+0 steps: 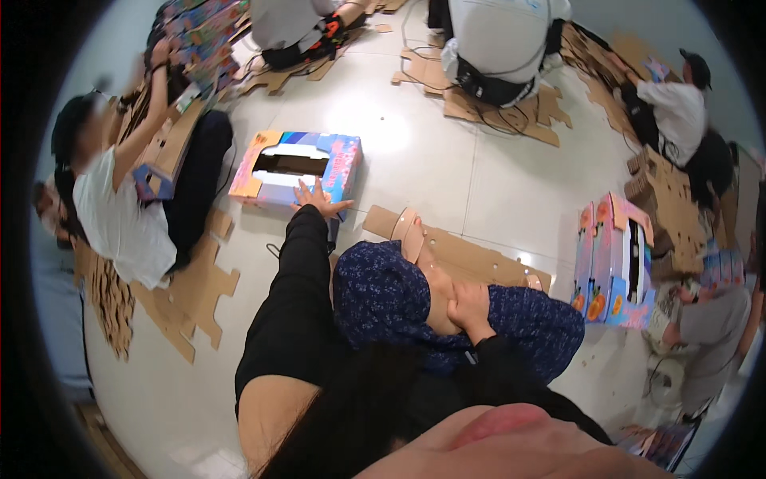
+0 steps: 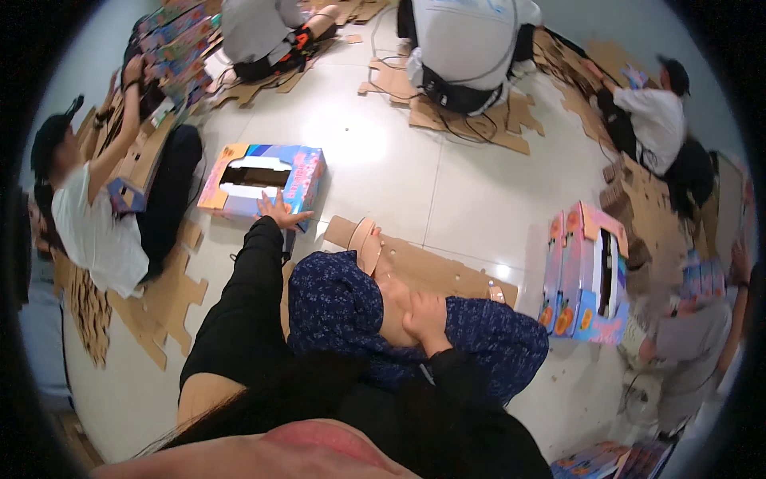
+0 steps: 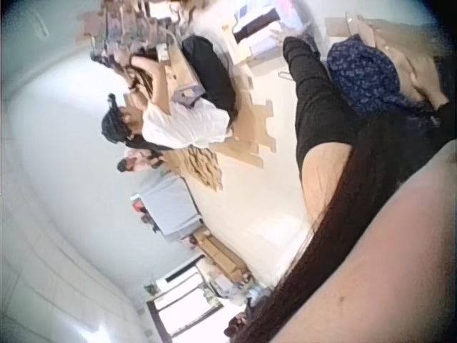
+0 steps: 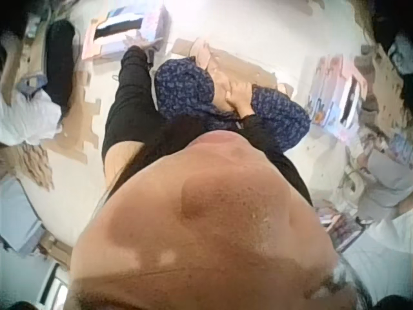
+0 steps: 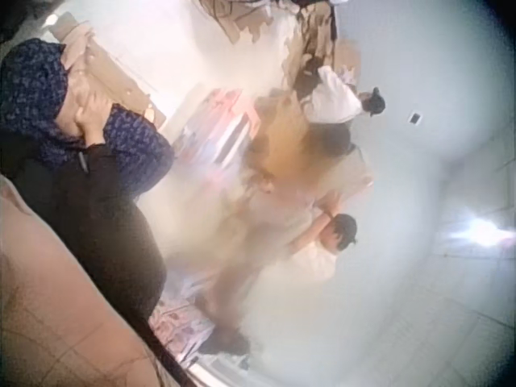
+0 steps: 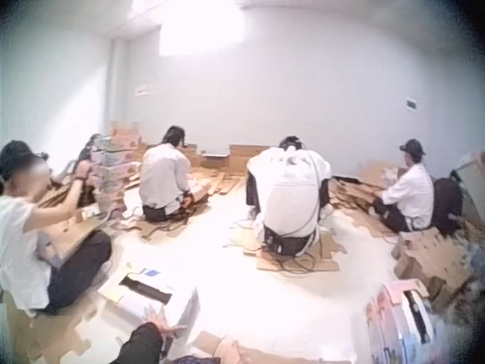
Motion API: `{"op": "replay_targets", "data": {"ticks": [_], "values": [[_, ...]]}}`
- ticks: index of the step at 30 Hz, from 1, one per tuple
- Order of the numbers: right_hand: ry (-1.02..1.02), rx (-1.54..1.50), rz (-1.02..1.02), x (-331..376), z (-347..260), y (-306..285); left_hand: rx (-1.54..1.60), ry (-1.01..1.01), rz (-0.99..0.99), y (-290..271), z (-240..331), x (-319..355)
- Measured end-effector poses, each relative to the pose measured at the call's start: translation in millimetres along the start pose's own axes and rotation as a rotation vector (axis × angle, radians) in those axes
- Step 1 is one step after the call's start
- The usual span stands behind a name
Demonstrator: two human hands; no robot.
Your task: Folding and assembling cardboard packaging boxes while sitting on the floor.
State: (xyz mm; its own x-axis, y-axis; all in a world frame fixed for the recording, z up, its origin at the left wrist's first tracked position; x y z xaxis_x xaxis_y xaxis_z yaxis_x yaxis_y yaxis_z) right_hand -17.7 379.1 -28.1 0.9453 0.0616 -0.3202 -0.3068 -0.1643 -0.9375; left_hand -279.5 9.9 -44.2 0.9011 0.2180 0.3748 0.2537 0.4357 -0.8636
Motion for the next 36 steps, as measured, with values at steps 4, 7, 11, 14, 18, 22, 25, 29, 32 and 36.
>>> {"op": "replay_targets", "data": {"ticks": [4,7,11,14,18,22,25,29,32,36], "values": [[-0.057,0.012,-0.04,-3,-1,-3,-0.016,0.007,0.023,2,-2,1],[-0.049,0.015,-0.085,-1,1,2,-0.061,0.004,0.002,6,-3,-5],[-0.024,-0.001,-0.166,1,1,6,-0.101,0.002,0.014,6,-4,-8],[-0.03,0.004,-0.116,-2,-1,1,-0.108,-0.008,0.011,10,-10,-16],[-0.051,0.04,-0.102,-1,1,6,-0.078,-0.024,0.005,1,4,2],[-0.045,0.04,-0.11,0,2,8,-0.074,-0.021,0.049,3,1,1],[-0.05,0.061,-0.149,0,2,12,-0.08,-0.001,0.064,3,0,2],[-0.065,0.055,-0.032,0,1,8,-0.123,0.021,0.052,7,-7,-4],[-0.053,0.059,-0.124,1,1,11,-0.119,0.026,0.053,7,-5,-1],[-0.036,0.066,-0.177,1,1,10,-0.105,0.02,0.062,2,2,11]]}}
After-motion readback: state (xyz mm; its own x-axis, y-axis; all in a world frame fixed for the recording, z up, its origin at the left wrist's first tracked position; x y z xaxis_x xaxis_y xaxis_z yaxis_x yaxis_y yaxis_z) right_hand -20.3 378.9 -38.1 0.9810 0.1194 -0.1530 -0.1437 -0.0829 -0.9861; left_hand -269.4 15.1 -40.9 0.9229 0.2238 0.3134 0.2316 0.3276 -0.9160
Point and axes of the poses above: each hand's wrist, its own x-axis away from the middle knuckle, its own y-axis out of the palm, z = x × y, the point moved 7 cm from there along -x, towards the middle knuckle, and after that the axes turned 13 degrees about x, right-handed, at the moved point
